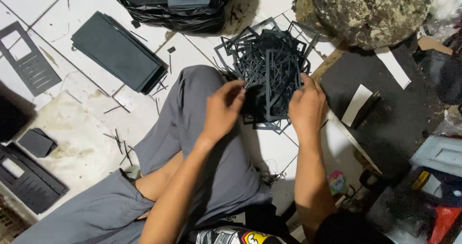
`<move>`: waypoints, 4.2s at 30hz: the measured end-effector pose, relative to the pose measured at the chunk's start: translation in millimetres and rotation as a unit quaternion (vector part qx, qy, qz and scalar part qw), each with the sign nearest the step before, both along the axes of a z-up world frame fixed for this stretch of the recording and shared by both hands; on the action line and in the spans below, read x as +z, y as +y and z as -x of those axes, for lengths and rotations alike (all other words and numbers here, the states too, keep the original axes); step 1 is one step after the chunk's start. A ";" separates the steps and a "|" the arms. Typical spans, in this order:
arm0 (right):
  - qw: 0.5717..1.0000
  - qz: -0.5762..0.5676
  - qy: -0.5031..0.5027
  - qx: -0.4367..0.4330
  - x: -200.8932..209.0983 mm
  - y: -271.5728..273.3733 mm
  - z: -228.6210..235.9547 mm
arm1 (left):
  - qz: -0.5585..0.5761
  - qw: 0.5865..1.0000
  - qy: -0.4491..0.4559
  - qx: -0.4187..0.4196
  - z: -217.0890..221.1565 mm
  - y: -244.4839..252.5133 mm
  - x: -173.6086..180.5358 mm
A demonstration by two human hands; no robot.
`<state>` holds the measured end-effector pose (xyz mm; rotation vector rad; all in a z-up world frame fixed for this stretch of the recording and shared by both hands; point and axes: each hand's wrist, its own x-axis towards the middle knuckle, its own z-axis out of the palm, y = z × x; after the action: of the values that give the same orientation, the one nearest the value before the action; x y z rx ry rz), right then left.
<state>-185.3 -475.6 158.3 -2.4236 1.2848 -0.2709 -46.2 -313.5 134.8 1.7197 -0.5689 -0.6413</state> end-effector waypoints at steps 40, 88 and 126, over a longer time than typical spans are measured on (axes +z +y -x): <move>0.819 -0.500 -0.212 0.186 -117.9 192.1 -294.5 | 0.195 0.799 0.217 0.526 -147.8 189.7 -113.3; 0.823 -0.402 -0.183 0.356 -104.3 345.5 -261.1 | -0.142 0.905 0.193 0.350 -112.6 355.4 -85.1; 0.796 -0.449 -0.122 0.387 -115.6 314.8 -244.8 | 0.053 0.913 0.141 0.378 -115.5 342.7 -94.3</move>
<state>59.4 -160.8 42.7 -1.7533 0.1151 0.2218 69.3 29.2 40.5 1.5431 0.2710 -0.2756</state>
